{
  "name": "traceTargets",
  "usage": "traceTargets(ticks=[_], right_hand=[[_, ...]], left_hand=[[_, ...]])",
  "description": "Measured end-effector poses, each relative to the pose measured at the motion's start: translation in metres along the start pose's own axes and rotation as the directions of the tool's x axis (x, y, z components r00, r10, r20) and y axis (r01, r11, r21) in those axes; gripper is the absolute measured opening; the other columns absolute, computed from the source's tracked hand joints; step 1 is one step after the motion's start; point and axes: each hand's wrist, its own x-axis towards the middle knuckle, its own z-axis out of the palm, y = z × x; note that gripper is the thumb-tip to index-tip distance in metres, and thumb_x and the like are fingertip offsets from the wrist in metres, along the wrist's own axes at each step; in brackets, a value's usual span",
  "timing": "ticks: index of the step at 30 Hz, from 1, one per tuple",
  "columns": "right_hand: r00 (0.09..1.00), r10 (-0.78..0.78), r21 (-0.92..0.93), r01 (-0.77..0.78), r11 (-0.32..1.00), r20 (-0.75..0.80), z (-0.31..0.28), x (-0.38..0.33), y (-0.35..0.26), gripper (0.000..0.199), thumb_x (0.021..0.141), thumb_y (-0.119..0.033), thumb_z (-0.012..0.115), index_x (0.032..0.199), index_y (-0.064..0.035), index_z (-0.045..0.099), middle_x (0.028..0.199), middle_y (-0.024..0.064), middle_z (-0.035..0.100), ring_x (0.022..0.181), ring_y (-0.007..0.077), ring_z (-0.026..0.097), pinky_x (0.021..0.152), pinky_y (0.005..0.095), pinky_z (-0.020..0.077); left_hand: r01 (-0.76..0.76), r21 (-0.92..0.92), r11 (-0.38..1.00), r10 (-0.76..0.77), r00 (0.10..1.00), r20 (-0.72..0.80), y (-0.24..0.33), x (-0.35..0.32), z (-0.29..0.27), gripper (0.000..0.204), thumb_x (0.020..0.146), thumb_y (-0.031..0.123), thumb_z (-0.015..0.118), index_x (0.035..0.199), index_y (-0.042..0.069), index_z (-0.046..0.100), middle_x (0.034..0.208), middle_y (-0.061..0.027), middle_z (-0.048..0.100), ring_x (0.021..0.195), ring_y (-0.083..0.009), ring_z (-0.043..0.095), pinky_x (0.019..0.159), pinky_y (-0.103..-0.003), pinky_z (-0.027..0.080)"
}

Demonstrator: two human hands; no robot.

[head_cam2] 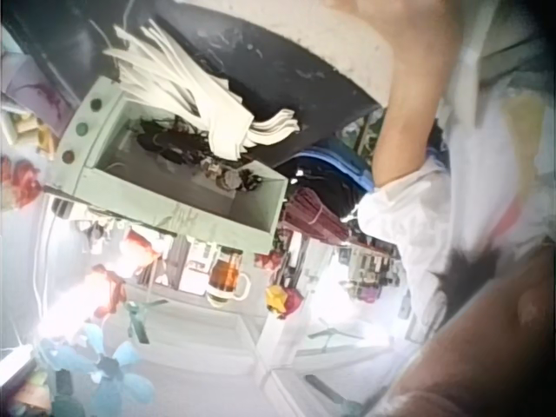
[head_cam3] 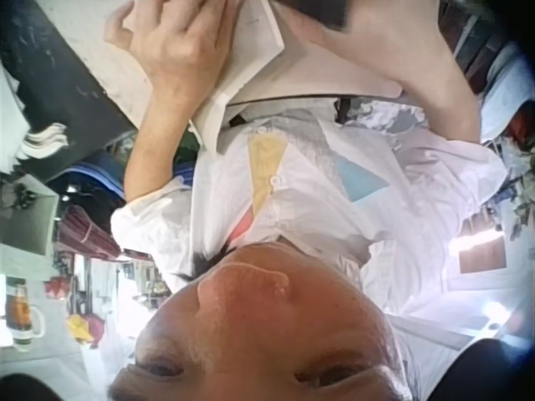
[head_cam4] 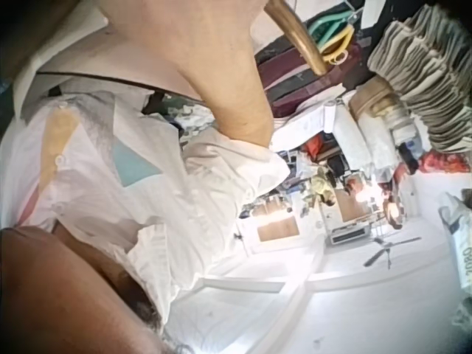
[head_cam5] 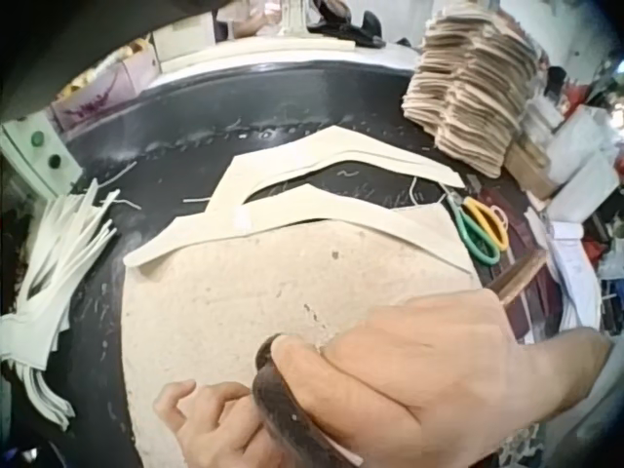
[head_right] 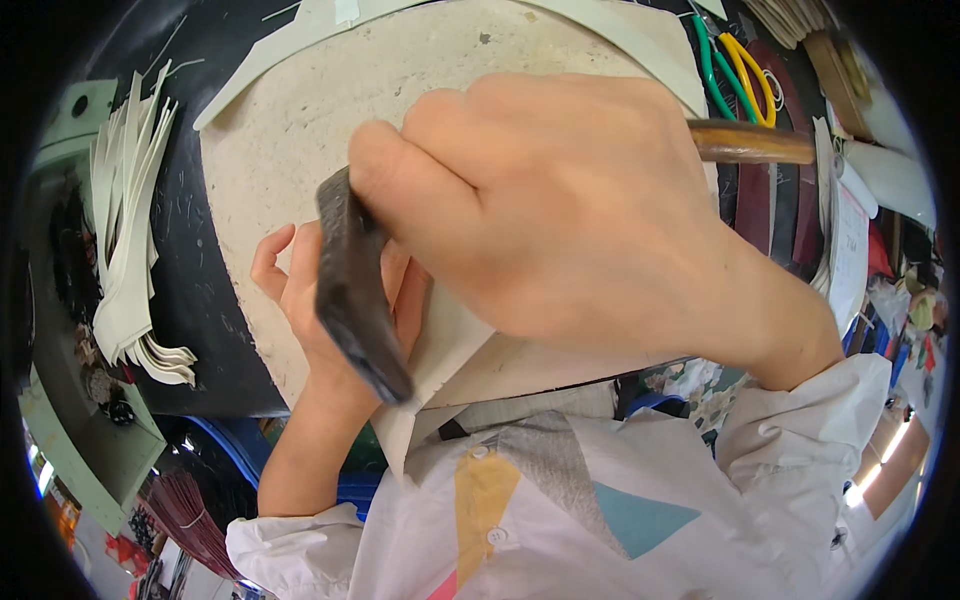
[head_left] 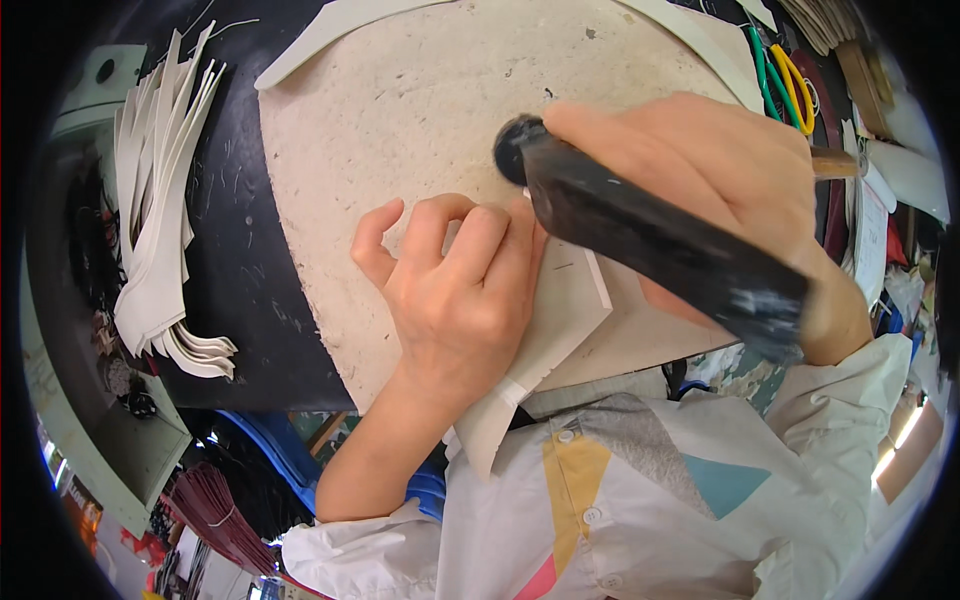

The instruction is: Hammering the edges of white shoe upper components on a workbench.

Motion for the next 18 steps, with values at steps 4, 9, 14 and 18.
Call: traceTargets(ticks=[4,9,14,18], right_hand=[[0.998,0.036,0.025,-0.037,0.999,0.043,0.005,-0.006,0.001,0.047,0.067,-0.010,0.074,0.114,-0.0023,0.067,0.070,0.0074,0.056,0.060,0.0269,0.059,0.054,0.0364,0.0467],[0.999,0.039,0.049,-0.040,0.998,0.027,0.006,-0.006,0.004,0.050,0.066,-0.009,0.074,0.115,-0.0032,0.068,0.072,0.0077,0.058,0.061,0.0276,0.059,0.054,0.0376,0.0466],[1.000,0.026,0.038,-0.027,0.999,0.011,0.001,-0.007,-0.005,0.053,0.066,-0.011,0.076,0.117,-0.0020,0.067,0.077,0.0084,0.062,0.064,0.0291,0.061,0.056,0.0385,0.0483],[0.999,0.020,0.001,-0.020,1.000,0.031,0.001,-0.007,0.002,0.052,0.067,-0.011,0.076,0.117,-0.0002,0.067,0.079,0.0092,0.063,0.066,0.0293,0.063,0.058,0.0388,0.0494]], left_hand=[[-0.058,0.199,0.978,0.053,0.998,0.029,0.000,0.005,-0.005,0.017,0.074,0.019,0.084,0.083,0.012,0.072,0.089,0.0003,0.069,0.088,-0.0219,0.063,0.099,-0.049,0.031],[0.041,-0.021,0.999,-0.040,0.999,0.009,0.003,-0.003,0.004,0.018,0.074,0.018,0.084,0.087,0.011,0.075,0.085,0.0003,0.067,0.081,-0.0201,0.060,0.090,-0.044,0.033],[0.010,0.034,0.999,-0.011,1.000,0.027,0.009,-0.003,-0.003,0.015,0.074,0.014,0.079,0.085,0.007,0.072,0.078,0.0015,0.052,0.079,-0.0164,0.057,0.090,-0.045,0.034],[-0.063,0.127,0.990,0.065,0.998,-0.009,0.010,-0.003,0.003,0.014,0.075,0.013,0.077,0.085,0.006,0.072,0.078,0.0010,0.052,0.080,-0.0167,0.057,0.091,-0.046,0.034]])
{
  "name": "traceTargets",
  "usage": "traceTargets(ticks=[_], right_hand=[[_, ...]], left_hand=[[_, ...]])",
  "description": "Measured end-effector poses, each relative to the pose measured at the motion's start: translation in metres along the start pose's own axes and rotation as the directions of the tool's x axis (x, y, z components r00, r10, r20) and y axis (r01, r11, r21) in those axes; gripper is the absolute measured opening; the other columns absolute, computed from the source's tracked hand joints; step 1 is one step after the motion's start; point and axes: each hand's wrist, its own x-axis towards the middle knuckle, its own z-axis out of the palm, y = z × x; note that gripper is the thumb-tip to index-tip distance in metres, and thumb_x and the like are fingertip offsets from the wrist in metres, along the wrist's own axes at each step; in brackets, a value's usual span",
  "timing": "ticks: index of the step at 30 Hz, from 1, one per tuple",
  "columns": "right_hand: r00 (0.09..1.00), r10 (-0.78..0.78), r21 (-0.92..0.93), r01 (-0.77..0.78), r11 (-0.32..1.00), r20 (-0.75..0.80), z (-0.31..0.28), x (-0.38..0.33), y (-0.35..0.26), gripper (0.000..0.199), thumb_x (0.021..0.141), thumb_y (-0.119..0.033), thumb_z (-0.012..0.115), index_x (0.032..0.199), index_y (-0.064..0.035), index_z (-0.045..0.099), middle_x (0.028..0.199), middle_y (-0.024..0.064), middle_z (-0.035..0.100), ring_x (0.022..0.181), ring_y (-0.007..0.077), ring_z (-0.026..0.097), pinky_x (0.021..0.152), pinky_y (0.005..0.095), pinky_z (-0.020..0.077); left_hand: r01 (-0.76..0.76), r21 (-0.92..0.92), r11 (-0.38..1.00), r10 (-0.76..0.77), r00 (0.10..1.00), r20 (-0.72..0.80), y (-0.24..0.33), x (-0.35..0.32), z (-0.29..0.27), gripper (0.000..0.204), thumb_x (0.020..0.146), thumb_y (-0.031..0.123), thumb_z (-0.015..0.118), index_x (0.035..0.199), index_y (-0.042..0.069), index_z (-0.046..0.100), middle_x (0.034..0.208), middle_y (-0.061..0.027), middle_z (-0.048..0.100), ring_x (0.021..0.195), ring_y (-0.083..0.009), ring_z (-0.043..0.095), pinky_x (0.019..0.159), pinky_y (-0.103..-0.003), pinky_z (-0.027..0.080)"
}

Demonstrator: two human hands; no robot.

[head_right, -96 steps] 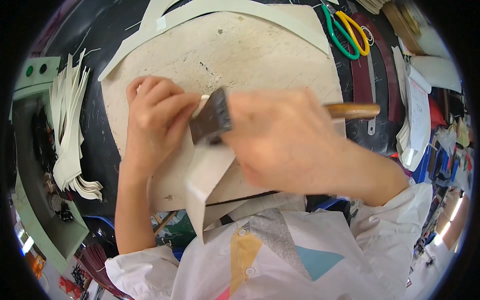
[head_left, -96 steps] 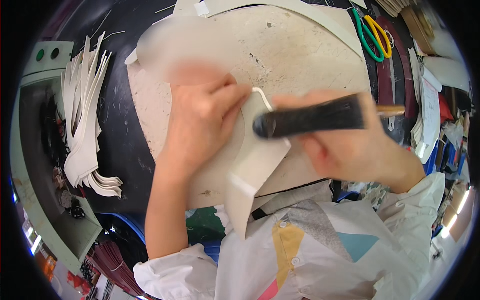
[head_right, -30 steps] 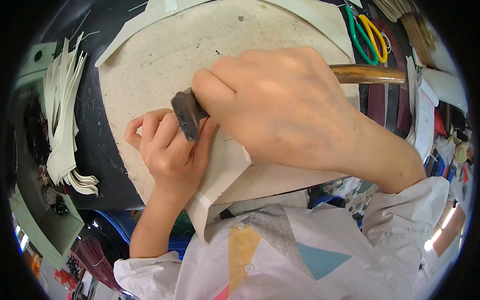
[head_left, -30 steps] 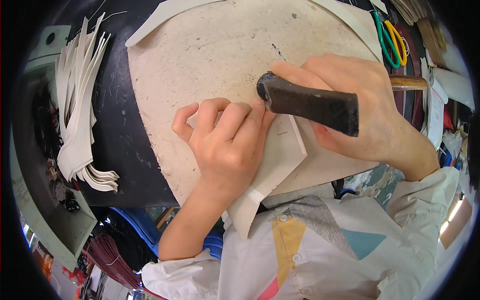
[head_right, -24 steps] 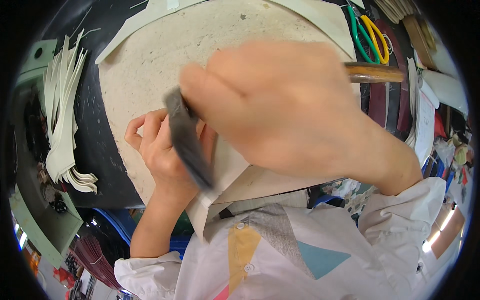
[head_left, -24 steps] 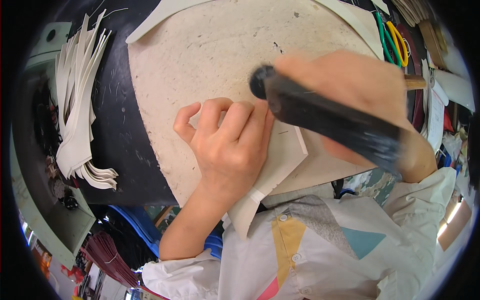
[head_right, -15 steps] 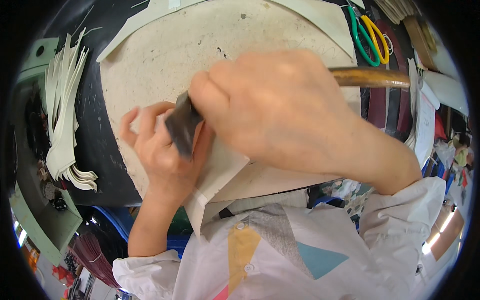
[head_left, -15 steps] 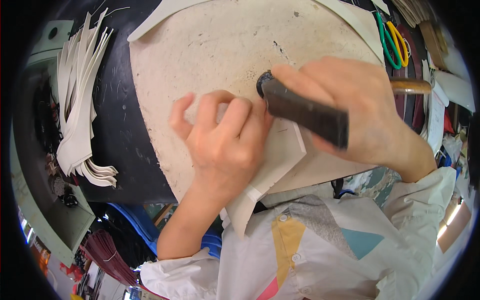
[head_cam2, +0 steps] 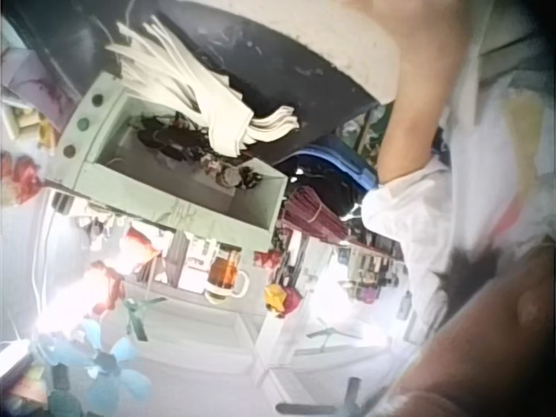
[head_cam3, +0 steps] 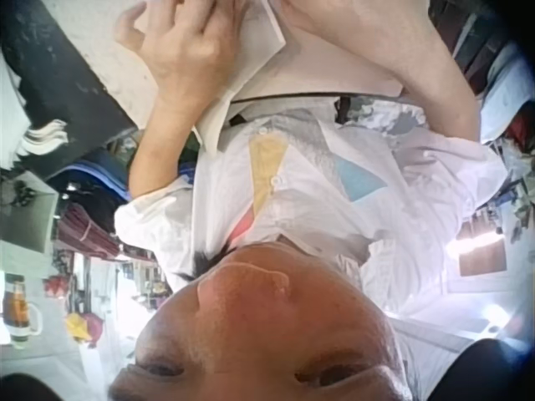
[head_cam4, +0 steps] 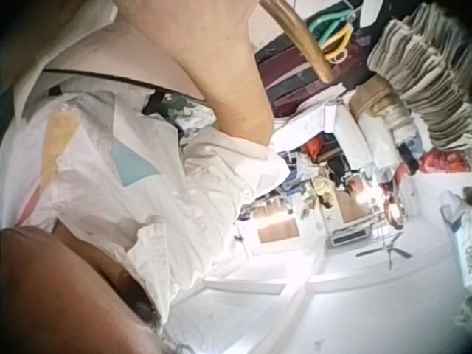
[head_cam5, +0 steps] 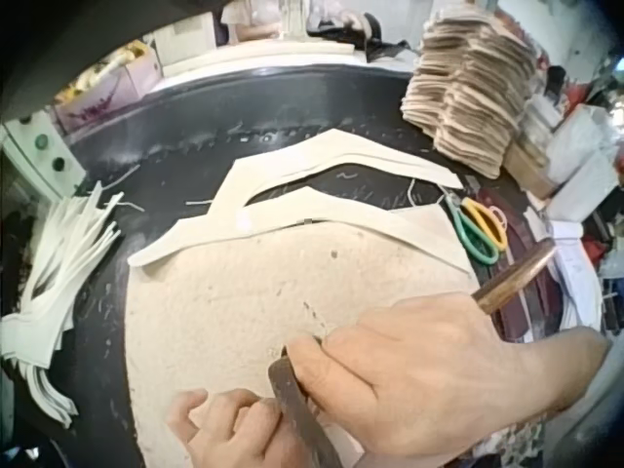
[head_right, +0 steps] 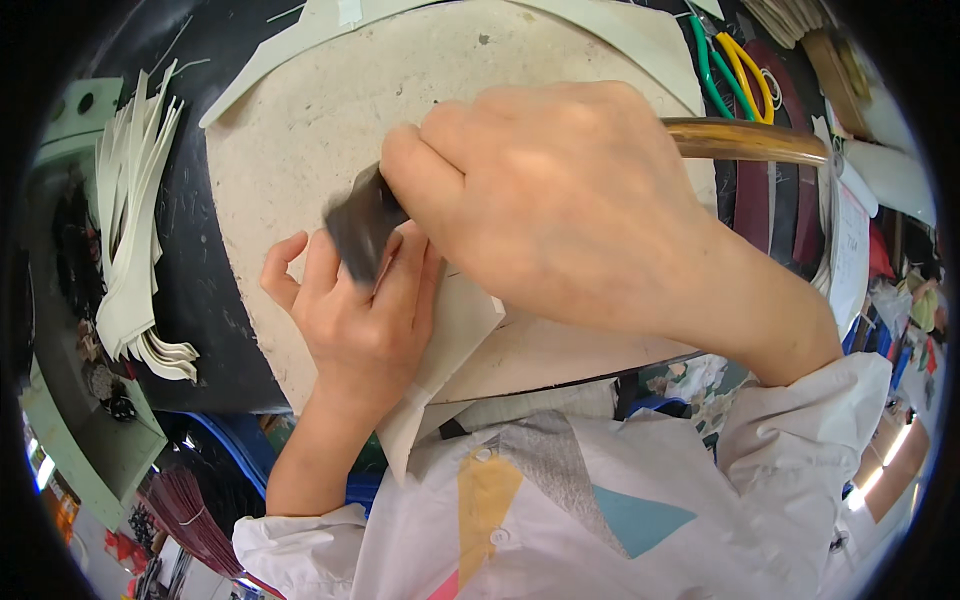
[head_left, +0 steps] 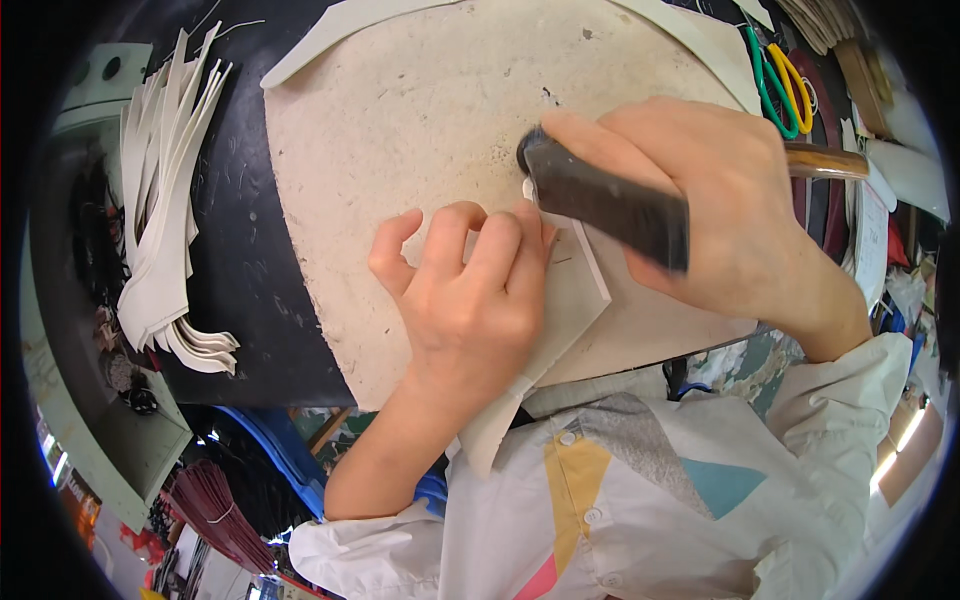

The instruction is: Hammering the edges of white shoe upper components on a workbench.

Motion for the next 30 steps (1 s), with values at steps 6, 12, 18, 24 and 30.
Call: traceTargets(ticks=[6,12,18,24,30], right_hand=[[1.000,0.006,0.012,-0.006,1.000,0.001,0.006,-0.004,-0.004,0.049,0.066,-0.007,0.073,0.114,-0.0009,0.067,0.078,0.0096,0.062,0.065,0.0268,0.062,0.056,0.0360,0.0483],[0.997,0.009,0.063,-0.005,0.998,-0.070,0.010,-0.005,-0.002,0.047,0.065,-0.005,0.073,0.112,-0.0018,0.068,0.075,0.0083,0.060,0.062,0.0262,0.060,0.054,0.0346,0.0475],[0.999,0.005,0.058,-0.002,0.998,-0.046,0.009,-0.011,-0.006,0.045,0.067,-0.008,0.074,0.111,0.0001,0.068,0.074,0.0087,0.060,0.060,0.0272,0.060,0.052,0.0356,0.0475],[0.994,-0.011,0.050,0.017,0.999,-0.108,0.011,-0.016,-0.010,0.045,0.067,-0.006,0.073,0.111,0.0016,0.068,0.074,0.0095,0.060,0.059,0.0272,0.060,0.052,0.0360,0.0478],[0.997,0.017,0.051,-0.013,0.999,-0.081,0.013,-0.020,-0.009,0.045,0.067,-0.005,0.072,0.112,0.0005,0.068,0.074,0.0093,0.059,0.061,0.0268,0.060,0.053,0.0358,0.0476]], left_hand=[[0.033,0.031,0.999,-0.034,0.999,0.036,-0.010,0.006,-0.010,0.019,0.074,0.020,0.080,0.087,0.008,0.073,0.078,0.0018,0.053,0.081,-0.0164,0.058,0.092,-0.047,0.033],[0.038,-0.035,0.999,-0.037,0.999,0.036,0.001,-0.009,-0.002,0.022,0.073,0.022,0.081,0.089,0.009,0.073,0.079,0.0021,0.053,0.083,-0.0162,0.058,0.093,-0.046,0.033],[0.045,-0.040,0.998,-0.042,0.996,0.080,-0.002,-0.006,-0.016,0.023,0.075,0.016,0.080,0.095,0.006,0.073,0.083,0.0022,0.056,0.082,-0.0153,0.059,0.093,-0.044,0.034],[0.017,-0.044,0.999,-0.011,0.992,0.126,0.011,-0.016,-0.013,0.025,0.077,0.016,0.079,0.097,0.003,0.073,0.083,0.0007,0.057,0.081,-0.0157,0.059,0.089,-0.041,0.036],[0.021,-0.035,0.999,-0.019,0.998,0.057,0.016,-0.030,-0.013,0.024,0.079,0.012,0.077,0.098,-0.002,0.072,0.085,-0.0010,0.057,0.082,-0.0164,0.059,0.085,-0.040,0.039]])
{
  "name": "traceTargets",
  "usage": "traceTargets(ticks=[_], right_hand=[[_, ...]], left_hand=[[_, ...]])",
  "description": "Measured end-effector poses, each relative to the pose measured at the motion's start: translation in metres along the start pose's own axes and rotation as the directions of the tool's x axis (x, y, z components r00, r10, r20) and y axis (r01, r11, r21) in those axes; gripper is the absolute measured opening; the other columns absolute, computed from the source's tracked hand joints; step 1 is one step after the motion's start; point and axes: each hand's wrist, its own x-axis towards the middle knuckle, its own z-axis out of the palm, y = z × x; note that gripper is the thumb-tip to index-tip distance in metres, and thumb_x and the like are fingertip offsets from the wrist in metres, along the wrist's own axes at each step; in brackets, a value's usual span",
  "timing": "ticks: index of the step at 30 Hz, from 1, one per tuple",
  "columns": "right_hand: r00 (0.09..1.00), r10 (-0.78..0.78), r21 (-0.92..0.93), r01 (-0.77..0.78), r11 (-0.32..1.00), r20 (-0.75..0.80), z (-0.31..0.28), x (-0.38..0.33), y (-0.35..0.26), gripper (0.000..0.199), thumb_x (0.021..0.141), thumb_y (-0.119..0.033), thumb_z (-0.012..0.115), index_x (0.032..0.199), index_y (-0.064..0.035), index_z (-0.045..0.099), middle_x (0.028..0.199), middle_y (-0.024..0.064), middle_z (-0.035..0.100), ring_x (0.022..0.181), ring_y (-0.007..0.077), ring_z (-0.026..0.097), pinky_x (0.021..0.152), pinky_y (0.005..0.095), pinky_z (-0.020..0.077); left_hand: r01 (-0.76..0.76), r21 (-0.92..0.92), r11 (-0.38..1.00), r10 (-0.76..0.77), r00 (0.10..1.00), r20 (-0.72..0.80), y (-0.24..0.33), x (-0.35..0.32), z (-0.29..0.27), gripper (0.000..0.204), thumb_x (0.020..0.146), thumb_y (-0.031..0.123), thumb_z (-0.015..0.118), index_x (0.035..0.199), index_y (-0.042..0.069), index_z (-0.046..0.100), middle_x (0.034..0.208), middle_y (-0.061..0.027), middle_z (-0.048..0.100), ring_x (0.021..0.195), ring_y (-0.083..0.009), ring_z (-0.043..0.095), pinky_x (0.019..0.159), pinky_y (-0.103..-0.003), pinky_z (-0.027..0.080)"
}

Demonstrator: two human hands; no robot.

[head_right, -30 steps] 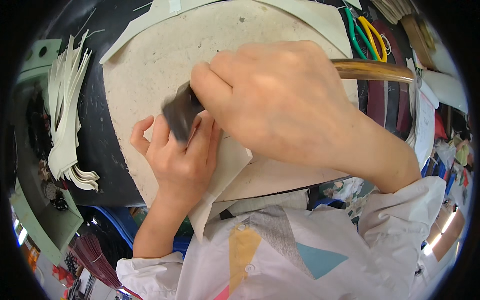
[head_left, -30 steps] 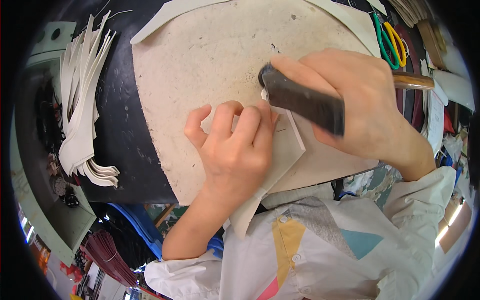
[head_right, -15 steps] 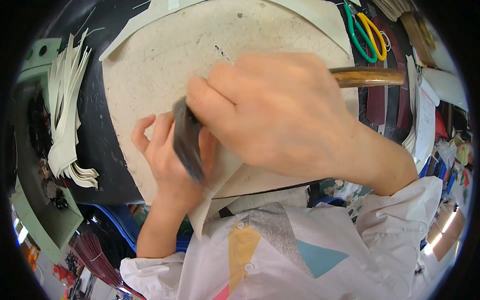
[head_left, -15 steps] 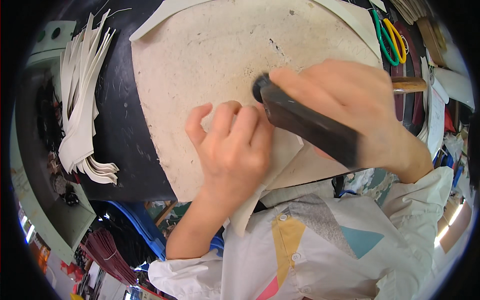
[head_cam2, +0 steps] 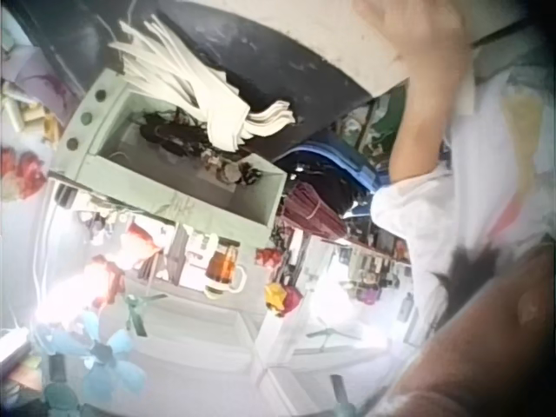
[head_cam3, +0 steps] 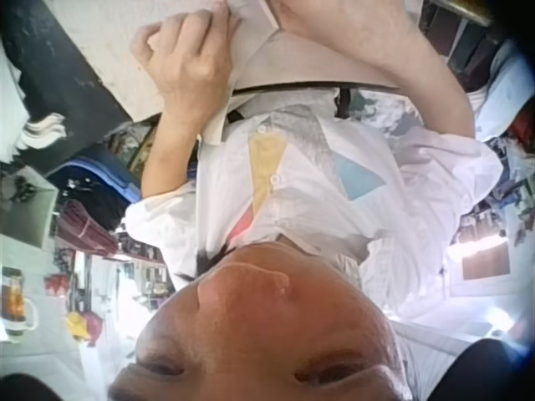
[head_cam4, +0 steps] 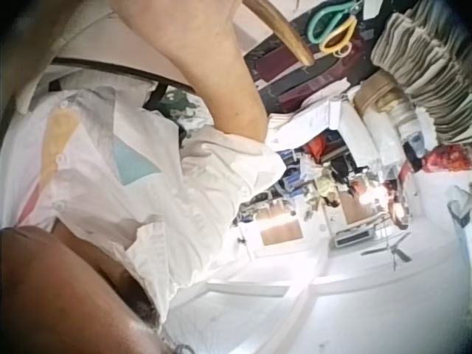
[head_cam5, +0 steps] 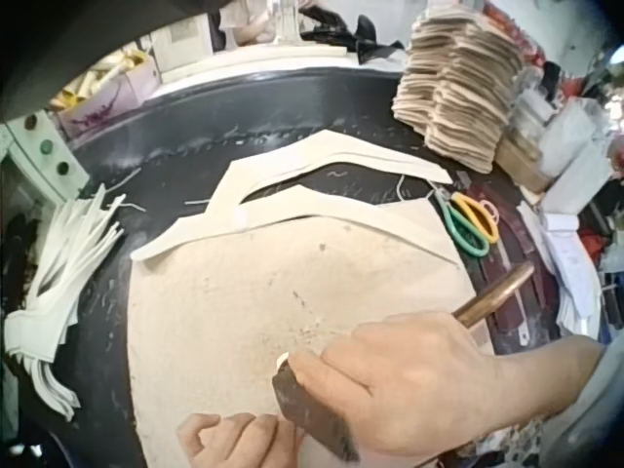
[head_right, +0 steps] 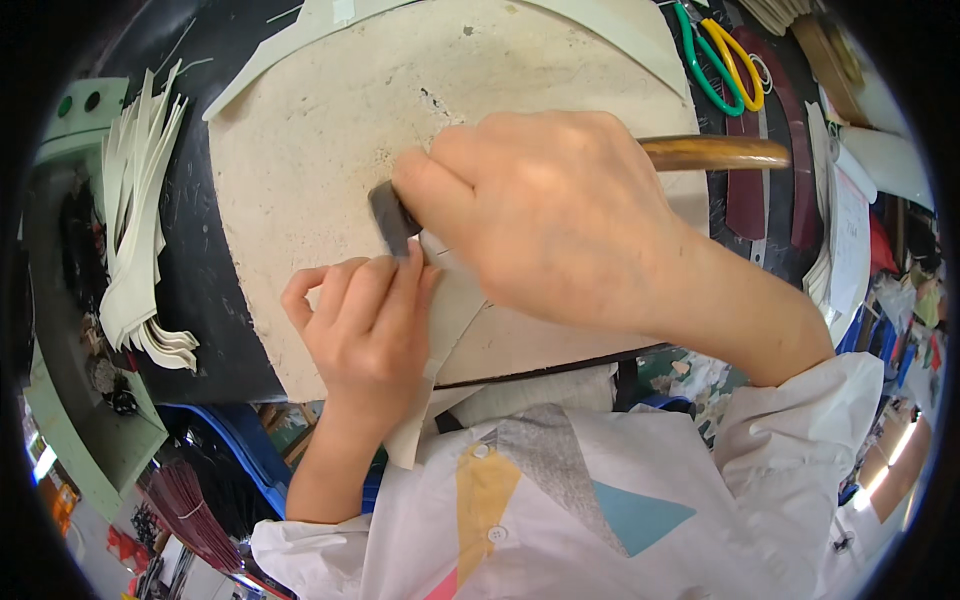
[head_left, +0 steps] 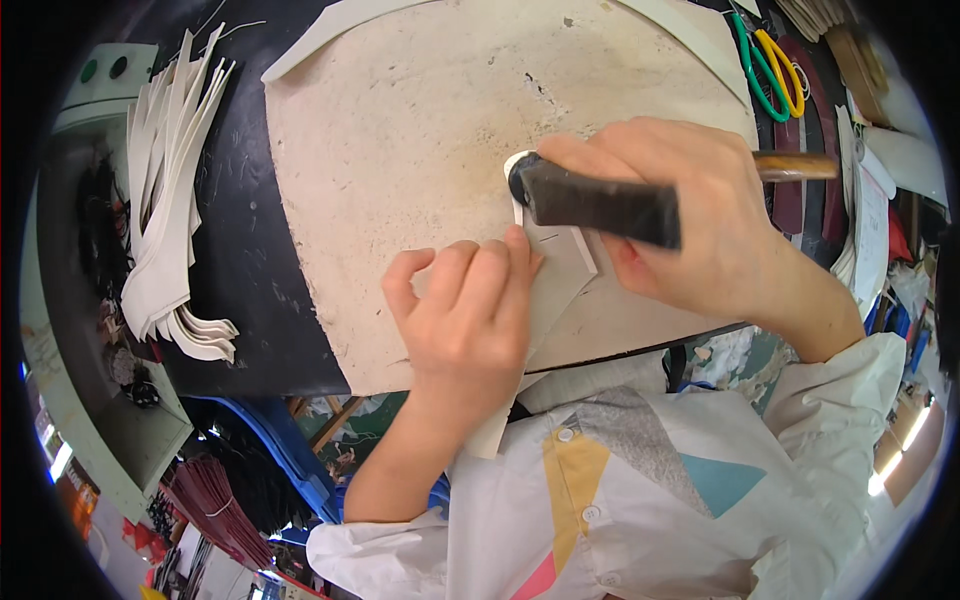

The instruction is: Hammering the edges of white shoe upper components on a workbench.

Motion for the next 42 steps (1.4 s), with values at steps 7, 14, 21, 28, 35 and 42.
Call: traceTargets(ticks=[7,14,21,28,35,42], right_hand=[[1.000,0.002,0.019,-0.002,1.000,0.012,0.004,-0.006,-0.005,0.047,0.066,-0.005,0.072,0.112,-0.0021,0.068,0.073,0.0075,0.057,0.063,0.0267,0.060,0.053,0.0348,0.0462],[0.999,0.014,0.070,-0.016,0.997,0.037,0.001,-0.009,-0.015,0.051,0.062,-0.004,0.074,0.112,-0.0049,0.068,0.074,0.0073,0.058,0.062,0.0279,0.059,0.053,0.0367,0.0455],[0.997,-0.002,0.052,-0.002,0.999,0.078,0.000,-0.012,-0.025,0.057,0.061,-0.006,0.076,0.116,-0.0038,0.066,0.078,0.0094,0.060,0.066,0.0297,0.061,0.057,0.0398,0.0475],[0.965,0.259,0.142,-0.249,0.958,-0.052,-0.004,-0.024,0.006,0.036,0.080,0.009,0.068,0.114,-0.0012,0.070,0.089,0.0124,0.068,0.071,0.0205,0.067,0.063,0.0303,0.0525],[0.939,0.320,0.108,-0.307,0.946,-0.130,-0.011,-0.050,0.028,0.033,0.083,0.006,0.071,0.115,-0.0023,0.071,0.095,0.0137,0.072,0.072,0.0211,0.068,0.067,0.0289,0.0525],[0.739,0.339,0.059,-0.377,0.924,-0.582,-0.051,-0.047,0.048,0.016,0.077,-0.002,0.077,0.091,-0.0040,0.071,0.079,0.0099,0.069,0.069,0.0274,0.068,0.060,0.0359,0.0519]], left_hand=[[0.039,-0.003,0.999,-0.039,0.999,0.015,0.002,-0.004,-0.011,0.024,0.077,0.014,0.079,0.096,0.001,0.072,0.089,-0.0027,0.062,0.083,-0.0176,0.060,0.086,-0.039,0.040],[0.077,-0.092,0.993,-0.071,0.995,0.071,0.007,-0.013,-0.015,0.026,0.077,0.005,0.076,0.102,-0.002,0.072,0.083,-0.0050,0.057,0.072,-0.0201,0.056,0.069,-0.036,0.044],[0.094,-0.028,0.995,-0.091,0.992,0.090,0.016,-0.025,-0.018,0.029,0.077,-0.003,0.072,0.106,-0.004,0.071,0.091,-0.0098,0.062,0.077,-0.0236,0.057,0.063,-0.033,0.046],[0.556,-0.118,0.823,-0.557,0.830,0.029,-0.003,-0.030,-0.082,0.019,0.087,-0.006,0.067,0.105,0.000,0.073,0.097,-0.0101,0.068,0.087,-0.0173,0.063,0.074,-0.028,0.051],[0.433,0.163,0.887,-0.379,0.882,-0.279,-0.038,0.004,-0.218,0.019,0.088,-0.001,0.067,0.106,-0.008,0.071,0.090,-0.0131,0.070,0.077,-0.0161,0.064,0.067,-0.027,0.049],[0.336,-0.627,0.703,-0.267,0.942,0.206,0.004,0.080,0.013,0.015,0.086,0.001,0.071,0.100,0.001,0.074,0.077,-0.0110,0.060,0.063,-0.0212,0.059,0.057,-0.031,0.046]])
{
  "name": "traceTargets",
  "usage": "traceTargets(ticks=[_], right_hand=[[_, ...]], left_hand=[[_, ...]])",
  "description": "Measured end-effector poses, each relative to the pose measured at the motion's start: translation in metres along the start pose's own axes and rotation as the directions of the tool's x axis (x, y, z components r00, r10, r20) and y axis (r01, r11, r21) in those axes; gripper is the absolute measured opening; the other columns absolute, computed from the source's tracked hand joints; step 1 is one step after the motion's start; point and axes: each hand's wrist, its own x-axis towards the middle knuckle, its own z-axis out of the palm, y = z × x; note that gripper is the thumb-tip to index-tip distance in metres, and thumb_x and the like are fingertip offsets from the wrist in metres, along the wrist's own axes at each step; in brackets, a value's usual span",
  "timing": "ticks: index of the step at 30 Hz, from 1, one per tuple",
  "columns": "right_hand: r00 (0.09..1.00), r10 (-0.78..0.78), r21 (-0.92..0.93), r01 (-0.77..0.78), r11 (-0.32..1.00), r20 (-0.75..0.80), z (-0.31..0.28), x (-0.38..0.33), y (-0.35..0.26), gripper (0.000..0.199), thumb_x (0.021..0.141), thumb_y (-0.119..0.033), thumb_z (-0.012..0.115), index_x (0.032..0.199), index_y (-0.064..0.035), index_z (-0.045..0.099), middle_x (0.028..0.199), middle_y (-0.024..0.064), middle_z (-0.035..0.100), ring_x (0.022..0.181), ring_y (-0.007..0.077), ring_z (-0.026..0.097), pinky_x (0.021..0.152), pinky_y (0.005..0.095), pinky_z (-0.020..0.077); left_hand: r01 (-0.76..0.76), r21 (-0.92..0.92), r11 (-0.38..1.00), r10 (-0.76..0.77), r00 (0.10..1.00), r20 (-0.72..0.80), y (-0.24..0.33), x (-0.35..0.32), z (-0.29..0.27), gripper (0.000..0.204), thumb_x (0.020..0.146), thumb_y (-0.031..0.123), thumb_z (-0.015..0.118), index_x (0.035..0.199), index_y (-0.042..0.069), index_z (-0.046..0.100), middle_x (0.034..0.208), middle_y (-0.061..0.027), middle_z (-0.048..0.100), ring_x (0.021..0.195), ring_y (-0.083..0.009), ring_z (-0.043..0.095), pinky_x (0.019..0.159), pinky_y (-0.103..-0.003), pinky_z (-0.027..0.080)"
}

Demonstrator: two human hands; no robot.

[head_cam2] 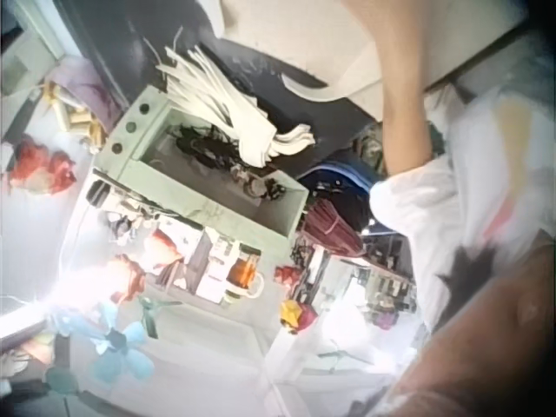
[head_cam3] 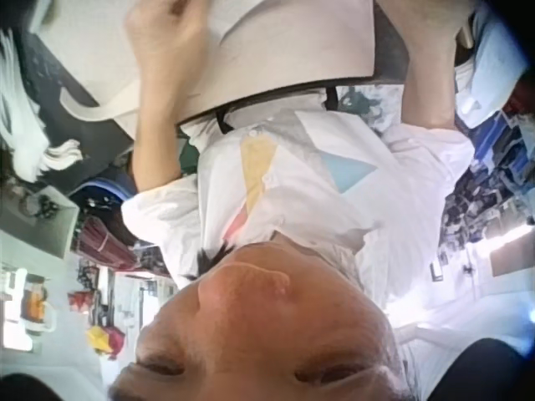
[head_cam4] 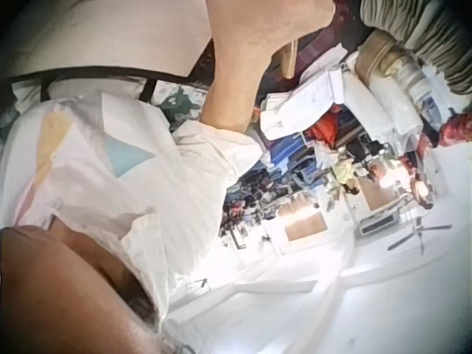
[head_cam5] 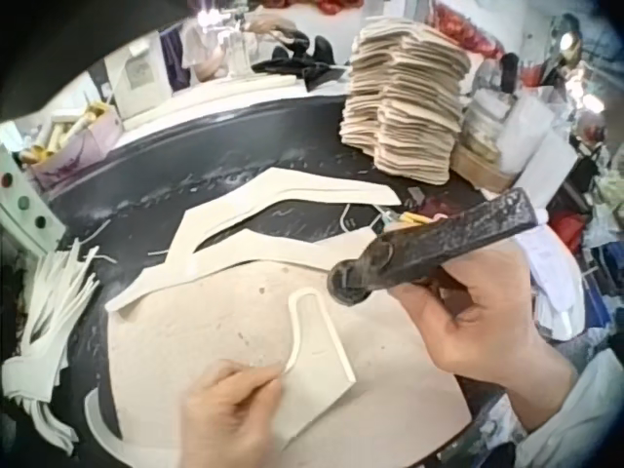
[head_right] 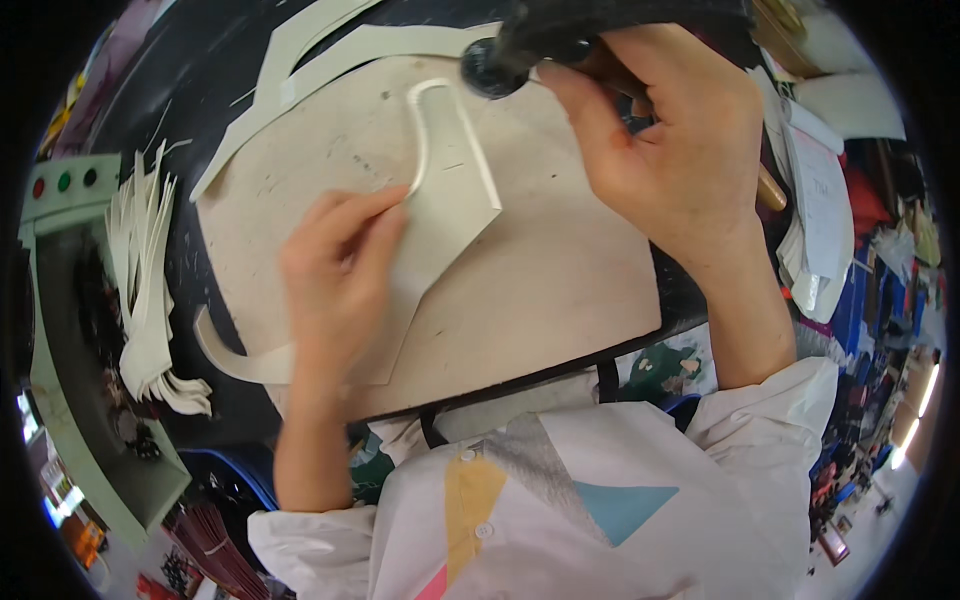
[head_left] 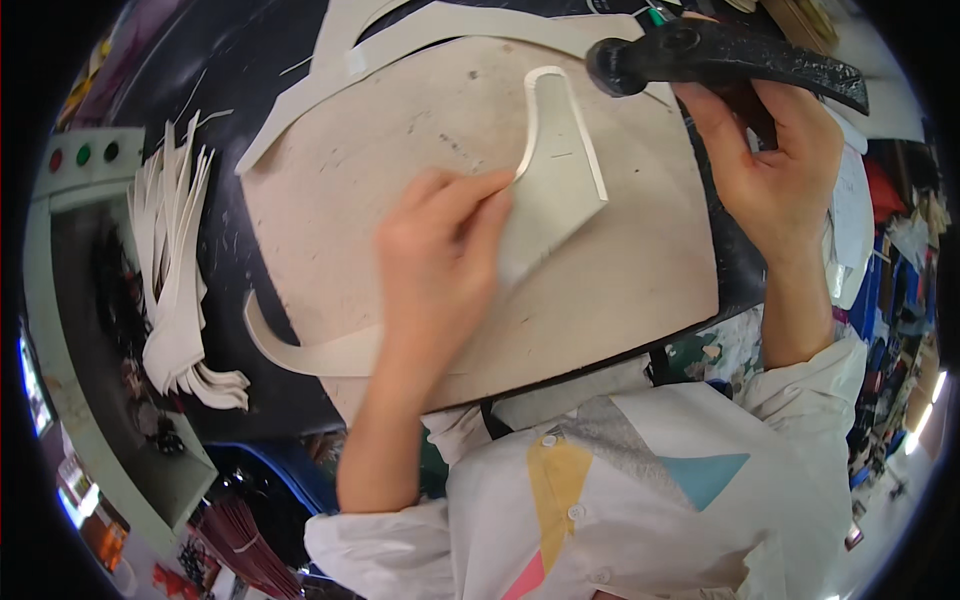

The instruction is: Hammering the edges of white shoe upper components on a workbench.

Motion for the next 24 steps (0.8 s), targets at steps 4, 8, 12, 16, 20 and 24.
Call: traceTargets(ticks=[4,8,12,16,20,24], right_hand=[[0.919,-0.244,-0.112,0.290,0.950,0.309,0.019,-0.013,0.016,0.012,0.074,-0.005,0.073,0.082,-0.0078,0.066,0.072,0.0060,0.061,0.067,0.0285,0.063,0.056,0.0401,0.0497],[0.923,-0.152,-0.112,0.204,0.973,0.354,0.016,0.000,0.012,0.030,0.072,0.000,0.074,0.101,-0.0082,0.071,0.085,0.0082,0.068,0.071,0.0286,0.067,0.061,0.0378,0.0527],[0.862,-0.165,-0.031,0.205,0.978,0.479,0.022,-0.016,-0.002,0.041,0.070,0.004,0.074,0.110,-0.0075,0.074,0.089,0.0096,0.071,0.072,0.0296,0.068,0.061,0.0371,0.0534],[0.857,-0.148,-0.071,0.209,0.975,0.494,0.019,0.001,-0.009,0.049,0.066,0.006,0.071,0.113,-0.0065,0.072,0.087,0.0080,0.070,0.072,0.0288,0.067,0.062,0.0368,0.0539],[0.812,-0.165,-0.008,0.205,0.979,0.560,0.023,-0.009,-0.016,0.052,0.063,0.006,0.071,0.113,-0.0060,0.072,0.089,0.0092,0.070,0.073,0.0287,0.068,0.062,0.0358,0.0542],[0.828,-0.167,-0.018,0.208,0.978,0.536,0.020,0.003,-0.022,0.054,0.059,0.006,0.071,0.112,-0.0032,0.071,0.089,0.0126,0.070,0.073,0.0303,0.067,0.063,0.0363,0.0543]], left_hand=[[-0.343,0.469,0.814,0.364,0.930,0.048,-0.013,-0.001,0.036,0.034,0.075,-0.009,0.069,0.106,0.005,0.075,0.086,-0.0099,0.062,0.077,-0.0240,0.060,0.065,-0.034,0.049],[-0.326,0.423,0.846,0.291,0.945,0.147,-0.010,-0.001,0.024,0.042,0.071,-0.012,0.067,0.107,0.006,0.075,0.086,-0.0098,0.060,0.080,-0.0252,0.059,0.066,-0.036,0.050],[-0.341,0.378,0.861,0.284,0.938,0.200,-0.012,-0.001,0.012,0.042,0.072,-0.012,0.067,0.108,0.007,0.075,0.088,-0.0105,0.059,0.079,-0.0251,0.059,0.067,-0.036,0.050],[-0.335,0.349,0.875,0.293,0.941,0.169,-0.023,-0.009,0.009,0.042,0.067,-0.008,0.066,0.107,0.002,0.073,0.086,-0.0080,0.057,0.079,-0.0252,0.056,0.066,-0.035,0.049],[-0.371,0.362,0.855,0.330,0.928,0.171,-0.023,-0.012,0.003,0.040,0.067,-0.009,0.066,0.105,0.001,0.073,0.088,-0.0083,0.059,0.079,-0.0249,0.057,0.065,-0.034,0.049],[-0.325,0.364,0.873,0.301,0.946,0.123,-0.024,-0.020,-0.001,0.039,0.067,-0.010,0.066,0.104,0.000,0.073,0.087,-0.0090,0.060,0.077,-0.0248,0.058,0.065,-0.034,0.050]])
